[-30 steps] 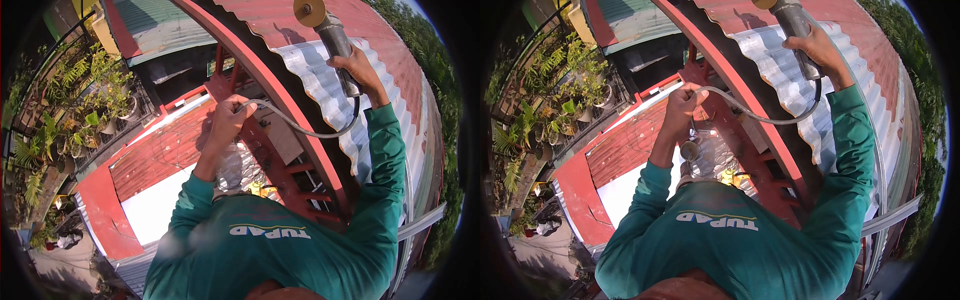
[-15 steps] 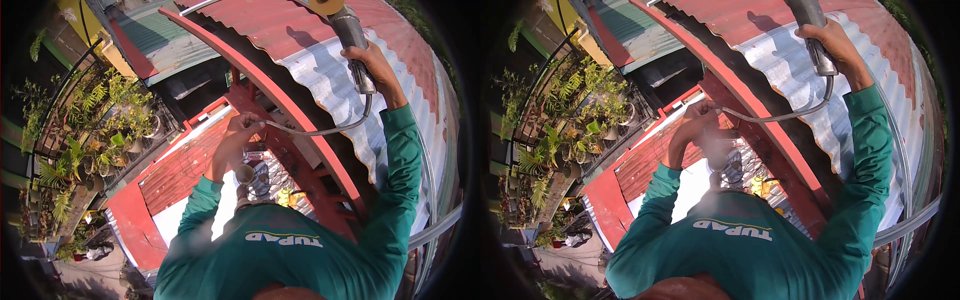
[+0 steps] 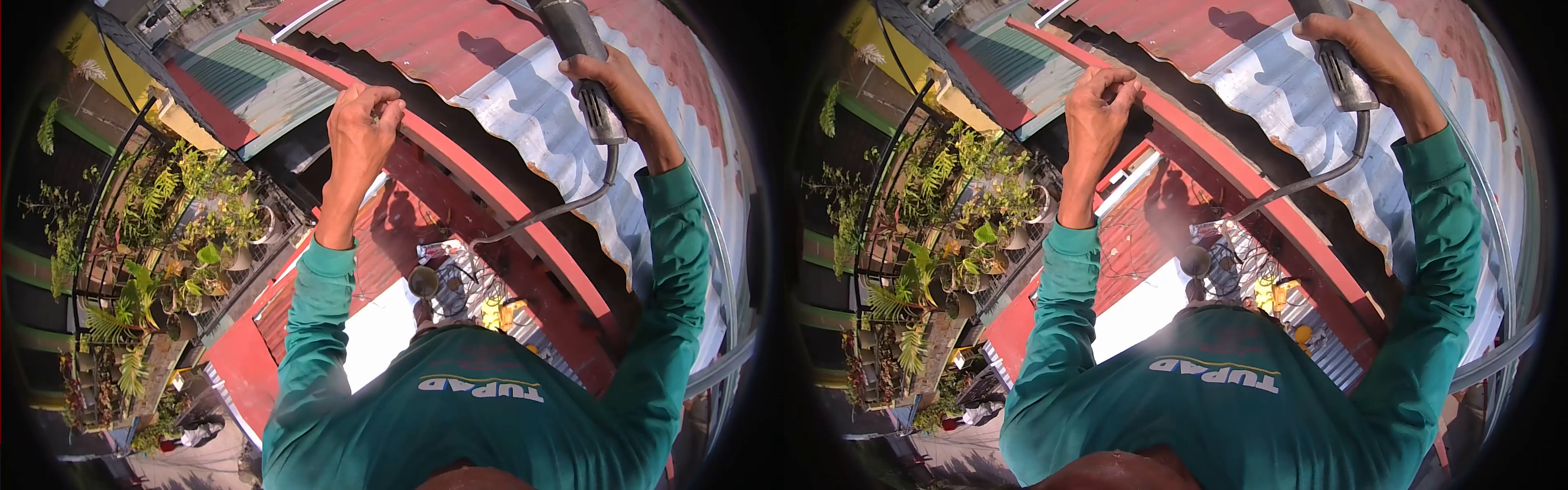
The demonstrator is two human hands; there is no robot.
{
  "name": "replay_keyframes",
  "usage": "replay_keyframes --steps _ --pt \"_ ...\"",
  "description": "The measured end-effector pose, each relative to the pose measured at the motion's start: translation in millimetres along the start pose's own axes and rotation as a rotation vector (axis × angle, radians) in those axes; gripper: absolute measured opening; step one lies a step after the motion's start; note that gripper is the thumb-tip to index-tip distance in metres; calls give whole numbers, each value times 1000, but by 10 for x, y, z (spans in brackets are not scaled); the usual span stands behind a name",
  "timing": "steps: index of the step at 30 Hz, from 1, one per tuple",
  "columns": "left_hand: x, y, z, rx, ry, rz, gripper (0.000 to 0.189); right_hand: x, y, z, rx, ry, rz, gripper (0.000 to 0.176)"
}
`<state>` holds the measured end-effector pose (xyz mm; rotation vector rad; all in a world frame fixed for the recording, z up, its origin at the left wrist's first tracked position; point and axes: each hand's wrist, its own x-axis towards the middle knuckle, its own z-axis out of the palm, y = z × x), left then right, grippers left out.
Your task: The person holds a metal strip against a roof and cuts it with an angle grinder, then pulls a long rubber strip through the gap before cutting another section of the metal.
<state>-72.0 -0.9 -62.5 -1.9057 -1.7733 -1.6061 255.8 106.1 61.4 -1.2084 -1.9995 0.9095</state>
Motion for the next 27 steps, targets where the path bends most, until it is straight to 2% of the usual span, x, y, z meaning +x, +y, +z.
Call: replay_keyframes --steps 1,2,4,7,11,18,20,27 --pt "134 -12 49 92 -9 190 16 -32 -37 20 21 3 0 70" --pt "252 -24 104 83 -18 193 16 -55 -40 31 21 11 11 70" --pt "448 -60 199 263 -109 373 20 -97 -51 54 -48 50 -11 72" --pt "634 -170 278 344 -202 432 20 -130 -117 110 18 57 -15 73" --pt "804 -289 301 332 -352 475 21 -158 -112 120 -27 48 8 73" --pt "1128 -430 325 259 -492 480 22 -207 -160 180 -35 61 24 70" --pt "1264 -501 354 112 -623 352 20 -206 -168 157 -52 58 25 70" --pt "1512 -584 451 62 -723 291 17 -269 -146 90 54 108 143 66"
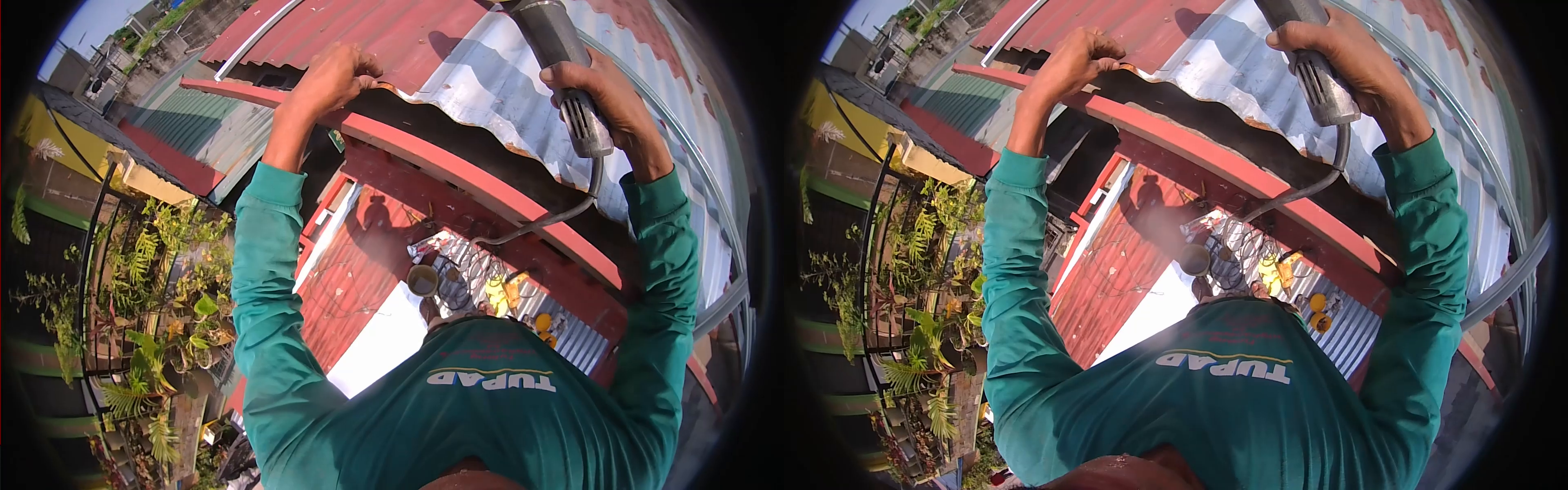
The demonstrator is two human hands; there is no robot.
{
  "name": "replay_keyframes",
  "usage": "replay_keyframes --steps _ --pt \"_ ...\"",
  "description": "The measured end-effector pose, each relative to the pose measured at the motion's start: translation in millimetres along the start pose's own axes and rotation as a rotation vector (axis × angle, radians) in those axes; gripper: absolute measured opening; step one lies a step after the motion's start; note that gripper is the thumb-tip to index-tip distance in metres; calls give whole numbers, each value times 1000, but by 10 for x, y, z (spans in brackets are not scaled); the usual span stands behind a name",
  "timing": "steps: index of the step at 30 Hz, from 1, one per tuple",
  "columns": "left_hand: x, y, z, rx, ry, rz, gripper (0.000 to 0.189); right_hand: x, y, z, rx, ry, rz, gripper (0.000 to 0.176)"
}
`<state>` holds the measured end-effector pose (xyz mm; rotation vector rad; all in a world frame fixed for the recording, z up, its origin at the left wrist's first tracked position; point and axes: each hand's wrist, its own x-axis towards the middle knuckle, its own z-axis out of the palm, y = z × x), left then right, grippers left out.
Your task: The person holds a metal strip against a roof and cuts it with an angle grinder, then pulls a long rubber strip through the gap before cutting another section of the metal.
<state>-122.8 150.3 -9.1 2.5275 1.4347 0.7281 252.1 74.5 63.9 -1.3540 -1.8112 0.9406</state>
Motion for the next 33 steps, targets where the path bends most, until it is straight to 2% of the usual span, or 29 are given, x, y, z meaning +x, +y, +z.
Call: replay_keyframes --steps 2,4,6,9,10,12,13,15,17,19,21,22,24,28,30,31,33 --pt "-8 30 -8 148 86 93 14 -14 29 -54 27 -32 0 65" --pt "-66 76 10 283 147 120 17 -69 44 -9 74 103 -8 61" --pt "-66 81 102 413 200 154 19 -144 34 -1 82 107 2 63" --pt "-94 44 294 498 512 252 12 -190 99 -32 137 141 64 62" --pt "-138 101 289 507 516 246 12 -226 79 -18 138 134 55 62" --pt "-212 182 234 522 812 194 11 -302 78 36 153 166 99 61" --pt "-231 144 186 531 812 187 11 -308 122 17 146 140 116 60" --pt "-176 -33 -54 383 1118 174 9 -197 66 -9 150 123 122 60" --pt "-300 -86 -419 382 1227 173 8 -198 49 -14 152 114 135 60" --pt "-487 -46 -717 208 1303 -6 10 -183 57 -15 152 97 123 59" --pt "-663 -317 -959 109 1483 -166 18 -228 -4 32 154 97 123 58" --pt "-782 -471 -1054 108 1484 -170 18 -234 -36 56 155 97 125 57" --pt "-960 -713 -1137 -137 1634 -393 25 -224 -59 88 137 94 124 57" --pt "-1000 -519 -919 -14 1646 -378 26 -109 -173 165 54 26 88 56" --pt "-1056 -422 -880 -73 1534 -339 24 -31 -296 319 28 23 36 57" --pt "-1090 -338 -808 -75 1546 -343 24 63 -312 381 2 -12 -9 59" --pt "-1107 -110 -637 -97 1485 -427 19 317 -352 506 -69 -85 -62 64"
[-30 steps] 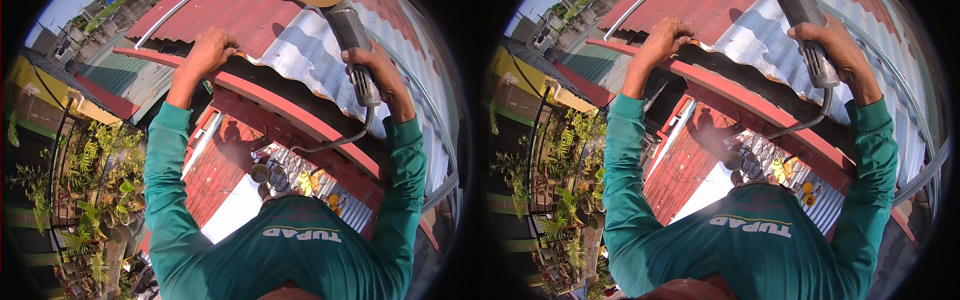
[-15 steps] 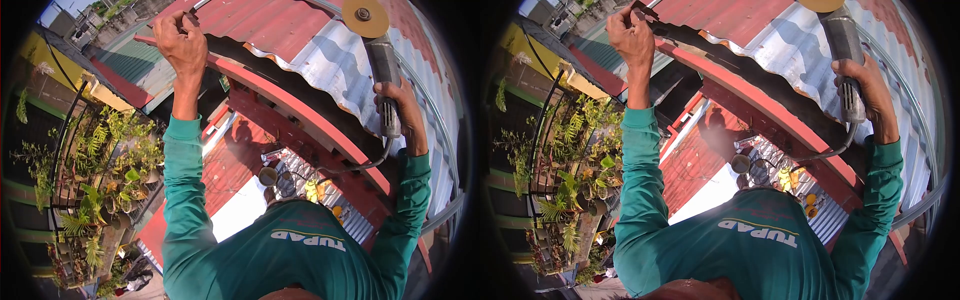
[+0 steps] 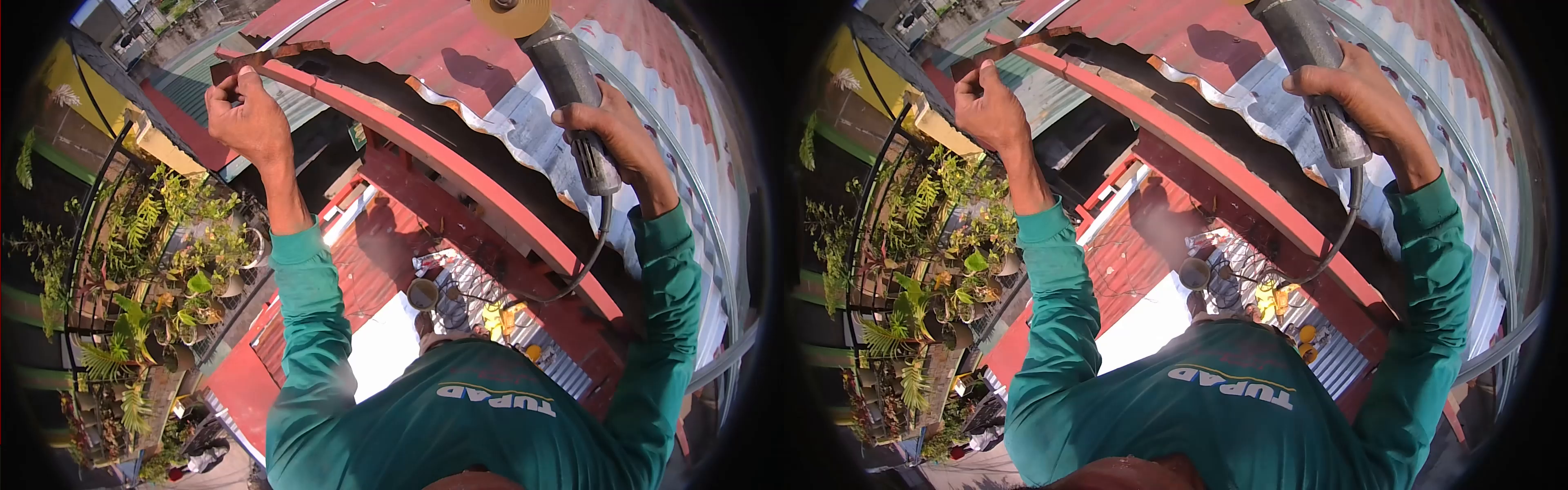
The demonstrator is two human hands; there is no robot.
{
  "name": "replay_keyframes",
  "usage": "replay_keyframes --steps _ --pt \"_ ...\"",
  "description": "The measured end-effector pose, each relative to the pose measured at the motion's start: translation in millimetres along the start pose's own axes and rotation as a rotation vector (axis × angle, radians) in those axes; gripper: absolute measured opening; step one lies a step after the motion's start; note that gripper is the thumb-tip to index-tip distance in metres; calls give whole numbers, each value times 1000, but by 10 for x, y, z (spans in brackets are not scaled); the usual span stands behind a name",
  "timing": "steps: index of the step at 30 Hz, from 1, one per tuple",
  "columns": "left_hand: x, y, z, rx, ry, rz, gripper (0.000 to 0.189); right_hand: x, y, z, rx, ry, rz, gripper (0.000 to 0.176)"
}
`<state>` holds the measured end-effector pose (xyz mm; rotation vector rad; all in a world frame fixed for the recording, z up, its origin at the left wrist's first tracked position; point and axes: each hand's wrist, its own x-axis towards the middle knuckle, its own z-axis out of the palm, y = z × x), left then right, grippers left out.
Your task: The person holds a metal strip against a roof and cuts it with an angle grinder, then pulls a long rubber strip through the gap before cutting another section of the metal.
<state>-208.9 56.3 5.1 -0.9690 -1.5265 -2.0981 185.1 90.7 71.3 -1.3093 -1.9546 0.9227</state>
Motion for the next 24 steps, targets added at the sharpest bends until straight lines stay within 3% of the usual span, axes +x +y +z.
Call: replay_keyframes --steps 5,7,10,14,16,24 --pt "-714 -45 -117 -64 -58 133 8 602 -307 375 -49 -65 -121 65" --pt "-968 -41 -161 -49 -113 57 10 838 -402 493 -39 -86 -139 64" --pt "-1155 -136 -158 -32 -138 294 15 1317 -462 652 -142 -204 -137 58" --pt "-1264 -245 -247 31 -127 316 27 1800 -458 1006 -255 -176 -226 61" --pt "-1353 -222 -258 44 -222 312 31 1965 -510 1118 -272 -202 -235 61" --pt "-1475 -101 -244 72 -350 293 30 2359 -734 1482 -383 -286 -287 64"
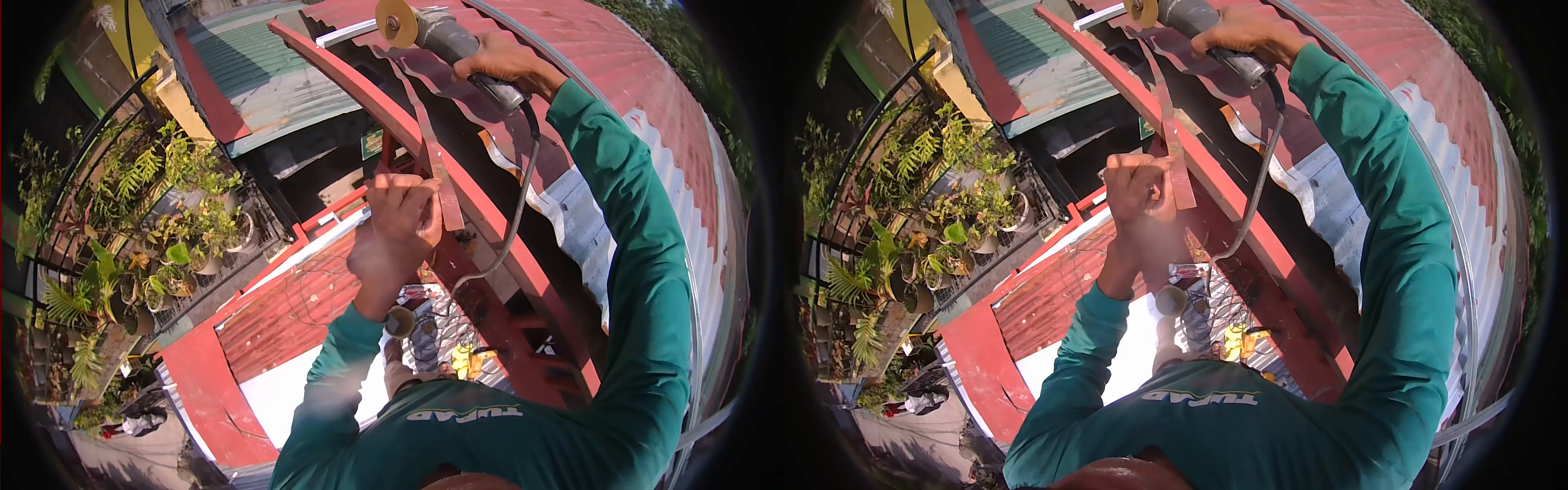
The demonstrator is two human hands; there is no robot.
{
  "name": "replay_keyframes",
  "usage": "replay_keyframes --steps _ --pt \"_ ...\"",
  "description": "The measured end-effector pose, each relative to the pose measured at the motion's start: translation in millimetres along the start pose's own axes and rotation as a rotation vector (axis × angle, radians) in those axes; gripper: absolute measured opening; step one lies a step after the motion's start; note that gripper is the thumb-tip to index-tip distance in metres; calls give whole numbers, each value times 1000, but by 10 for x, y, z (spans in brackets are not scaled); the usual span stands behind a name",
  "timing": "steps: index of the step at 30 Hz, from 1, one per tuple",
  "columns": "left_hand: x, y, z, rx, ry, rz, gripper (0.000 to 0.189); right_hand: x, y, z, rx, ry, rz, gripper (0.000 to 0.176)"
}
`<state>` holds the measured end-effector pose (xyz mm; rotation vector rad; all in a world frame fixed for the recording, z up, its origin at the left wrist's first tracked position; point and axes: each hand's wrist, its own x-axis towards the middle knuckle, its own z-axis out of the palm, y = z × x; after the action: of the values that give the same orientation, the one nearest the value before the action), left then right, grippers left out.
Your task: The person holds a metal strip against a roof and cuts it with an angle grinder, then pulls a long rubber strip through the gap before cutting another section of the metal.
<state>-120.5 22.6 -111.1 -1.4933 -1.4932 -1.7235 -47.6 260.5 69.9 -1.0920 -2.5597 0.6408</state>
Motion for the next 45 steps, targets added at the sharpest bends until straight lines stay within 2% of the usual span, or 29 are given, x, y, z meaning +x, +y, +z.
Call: replay_keyframes --steps 7,9,11,17,22,25,36,38,45 --pt "-69 86 115 -35 -74 -32 27 175 43 45 -28 -37 -3 67" --pt "-99 88 125 -85 -37 -55 28 209 97 55 -28 -43 1 69" --pt "-106 94 132 -93 -7 -69 30 254 152 49 30 -150 4 70" --pt "-98 89 175 -135 81 -65 37 381 316 110 33 -108 -40 68" --pt "-91 109 201 -134 109 -54 39 412 353 93 76 -152 -56 67" --pt "-99 94 225 -149 151 -30 37 469 357 116 104 -193 -63 67" --pt "43 45 59 -208 126 -150 26 431 265 131 44 -171 -50 72" --pt "78 44 59 -182 128 -129 26 438 283 130 53 -178 -47 64" --pt "115 38 13 -205 140 -113 28 567 377 154 36 -192 -49 70"
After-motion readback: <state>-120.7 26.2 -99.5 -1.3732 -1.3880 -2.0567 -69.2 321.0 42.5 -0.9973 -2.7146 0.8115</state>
